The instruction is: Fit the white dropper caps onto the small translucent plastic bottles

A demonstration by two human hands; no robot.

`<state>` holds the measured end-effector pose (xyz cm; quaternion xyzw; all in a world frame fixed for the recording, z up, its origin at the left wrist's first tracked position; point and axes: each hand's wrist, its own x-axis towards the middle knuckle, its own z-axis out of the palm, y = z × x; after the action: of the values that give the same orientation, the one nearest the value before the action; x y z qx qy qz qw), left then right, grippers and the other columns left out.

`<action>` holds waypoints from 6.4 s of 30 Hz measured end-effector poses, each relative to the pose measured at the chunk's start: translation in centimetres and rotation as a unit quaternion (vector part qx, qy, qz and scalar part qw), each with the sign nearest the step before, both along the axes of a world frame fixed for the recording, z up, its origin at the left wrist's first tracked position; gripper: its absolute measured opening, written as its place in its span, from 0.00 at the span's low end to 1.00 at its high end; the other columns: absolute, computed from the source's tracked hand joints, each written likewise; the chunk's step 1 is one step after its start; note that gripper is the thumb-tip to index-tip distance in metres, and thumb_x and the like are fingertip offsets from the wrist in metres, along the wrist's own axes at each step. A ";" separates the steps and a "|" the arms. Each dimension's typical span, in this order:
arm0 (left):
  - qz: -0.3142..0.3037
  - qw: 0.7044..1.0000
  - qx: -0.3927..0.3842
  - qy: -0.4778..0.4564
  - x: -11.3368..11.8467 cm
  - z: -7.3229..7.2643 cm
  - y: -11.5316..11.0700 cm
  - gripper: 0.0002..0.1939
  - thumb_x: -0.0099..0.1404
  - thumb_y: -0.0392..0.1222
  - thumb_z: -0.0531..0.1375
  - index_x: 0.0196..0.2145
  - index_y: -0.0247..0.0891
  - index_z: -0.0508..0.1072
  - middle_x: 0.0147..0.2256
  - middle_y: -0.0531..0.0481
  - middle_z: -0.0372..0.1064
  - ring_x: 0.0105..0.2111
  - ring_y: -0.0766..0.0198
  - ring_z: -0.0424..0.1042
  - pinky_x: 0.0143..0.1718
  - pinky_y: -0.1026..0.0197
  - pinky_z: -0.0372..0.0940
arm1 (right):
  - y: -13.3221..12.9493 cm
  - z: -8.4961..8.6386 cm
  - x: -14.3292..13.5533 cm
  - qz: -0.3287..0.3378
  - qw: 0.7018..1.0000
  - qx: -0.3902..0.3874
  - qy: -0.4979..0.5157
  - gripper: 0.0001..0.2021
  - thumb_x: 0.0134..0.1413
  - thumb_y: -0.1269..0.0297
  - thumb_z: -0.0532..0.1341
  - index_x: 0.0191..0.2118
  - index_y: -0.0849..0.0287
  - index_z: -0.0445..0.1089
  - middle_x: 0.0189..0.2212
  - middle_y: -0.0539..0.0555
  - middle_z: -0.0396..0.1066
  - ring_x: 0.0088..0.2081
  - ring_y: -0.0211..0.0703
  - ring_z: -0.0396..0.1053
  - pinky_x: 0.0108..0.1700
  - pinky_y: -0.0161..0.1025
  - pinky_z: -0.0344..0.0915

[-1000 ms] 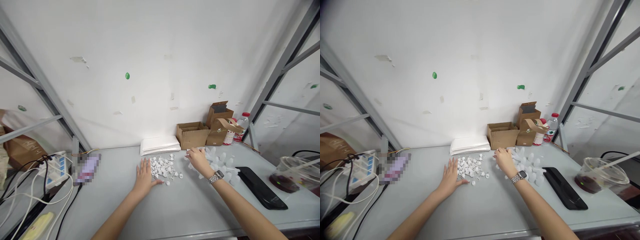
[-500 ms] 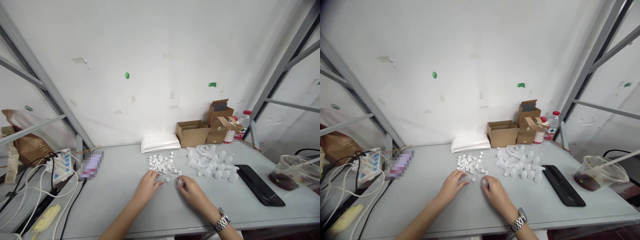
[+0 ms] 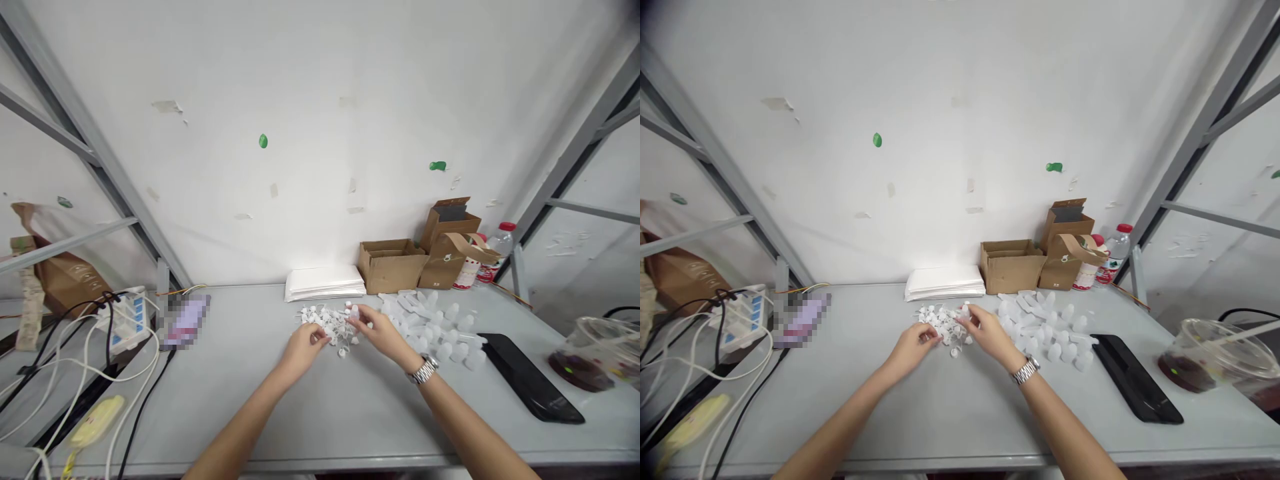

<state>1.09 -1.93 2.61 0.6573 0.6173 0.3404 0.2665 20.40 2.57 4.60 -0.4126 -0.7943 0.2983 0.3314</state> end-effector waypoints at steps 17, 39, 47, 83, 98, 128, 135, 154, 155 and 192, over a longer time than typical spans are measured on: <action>0.066 0.862 -0.087 -0.496 -1.0 -1.1 2.2 0.20 0.45 0.46 0.66 0.36 0.34 0.72 0.33 0.46 0.73 0.32 0.63 0.72 0.32 0.66 0.62 | -2.1 -1.6 -3.3 -0.023 0.998 0.002 0.066 0.14 0.50 0.54 0.57 0.34 0.59 0.71 0.24 0.51 0.68 0.25 0.39 0.62 0.29 0.35 0.61; 0.037 0.754 -0.099 -0.648 1.0 -0.9 1.1 0.17 0.51 0.39 0.64 0.40 0.36 0.69 0.37 0.46 0.73 0.36 0.65 0.71 0.43 0.62 0.60 | -2.7 -4.1 -4.0 -0.070 0.991 0.113 0.016 0.08 0.54 0.60 0.55 0.34 0.59 0.64 0.25 0.51 0.65 0.25 0.38 0.62 0.28 0.35 0.61; 0.001 0.771 -0.114 -0.627 0.8 -0.9 1.0 0.14 0.50 0.39 0.65 0.36 0.34 0.75 0.38 0.45 0.72 0.39 0.62 0.68 0.42 0.62 0.58 | -2.9 -4.2 -4.2 -0.066 0.993 0.075 0.067 0.09 0.53 0.61 0.56 0.38 0.58 0.67 0.28 0.53 0.66 0.27 0.40 0.63 0.31 0.38 0.63; -0.050 0.781 -0.144 -0.606 0.9 -0.5 0.7 0.15 0.56 0.44 0.60 0.39 0.33 0.74 0.43 0.41 0.70 0.47 0.56 0.66 0.50 0.56 0.56 | -3.7 -3.5 -4.4 -0.052 0.993 0.015 0.105 0.11 0.55 0.57 0.53 0.36 0.58 0.66 0.27 0.53 0.69 0.28 0.40 0.66 0.33 0.37 0.63; -0.041 0.810 -0.109 -0.575 1.4 -0.6 0.4 0.11 0.54 0.45 0.61 0.31 0.34 0.75 0.41 0.43 0.71 0.39 0.58 0.67 0.37 0.60 0.59 | -3.4 -2.8 -4.6 -0.006 0.949 -0.177 0.262 0.14 0.49 0.52 0.58 0.32 0.59 0.68 0.23 0.50 0.68 0.27 0.39 0.66 0.34 0.37 0.62; -0.081 0.797 -0.148 -0.580 0.9 -0.1 0.5 0.14 0.54 0.48 0.61 0.33 0.34 0.75 0.38 0.42 0.72 0.36 0.59 0.69 0.39 0.58 0.60 | -2.8 -2.2 -4.1 0.127 0.846 -0.381 0.351 0.17 0.46 0.50 0.60 0.26 0.63 0.69 0.24 0.54 0.70 0.23 0.36 0.66 0.31 0.36 0.63; -0.017 0.826 -0.112 -0.553 0.9 -0.2 0.6 0.15 0.53 0.48 0.61 0.32 0.33 0.76 0.37 0.42 0.73 0.37 0.59 0.69 0.38 0.60 0.60 | -2.6 -2.7 -4.6 0.058 0.890 -0.316 0.324 0.17 0.41 0.51 0.63 0.31 0.60 0.68 0.25 0.49 0.71 0.25 0.36 0.67 0.32 0.36 0.64; -0.096 0.797 -0.150 -0.577 1.3 0.1 0.0 0.15 0.53 0.47 0.62 0.35 0.33 0.74 0.30 0.45 0.70 0.23 0.65 0.66 0.24 0.61 0.61 | -2.7 -2.3 -4.2 0.170 0.817 -0.399 0.380 0.16 0.48 0.53 0.60 0.26 0.64 0.70 0.24 0.55 0.72 0.22 0.34 0.63 0.30 0.35 0.59; -0.076 0.805 -0.137 -0.572 1.3 0.1 0.0 0.14 0.52 0.47 0.62 0.33 0.33 0.75 0.32 0.44 0.70 0.25 0.64 0.67 0.25 0.61 0.61 | -2.6 -2.3 -4.2 0.169 0.825 -0.393 0.370 0.16 0.48 0.52 0.60 0.27 0.64 0.70 0.24 0.55 0.72 0.23 0.35 0.64 0.30 0.35 0.60; -0.103 0.797 -0.108 -0.586 1.2 0.0 0.8 0.18 0.55 0.48 0.60 0.39 0.33 0.73 0.32 0.45 0.68 0.29 0.66 0.65 0.35 0.60 0.62 | -2.2 -1.9 -3.7 0.136 0.837 -0.398 0.349 0.22 0.49 0.45 0.55 0.28 0.64 0.68 0.17 0.53 0.70 0.17 0.33 0.60 0.23 0.33 0.54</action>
<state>2.29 -1.13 2.58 0.3593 0.3044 0.5623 0.6797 16.68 0.36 2.66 -0.2647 -0.4869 0.7551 0.3502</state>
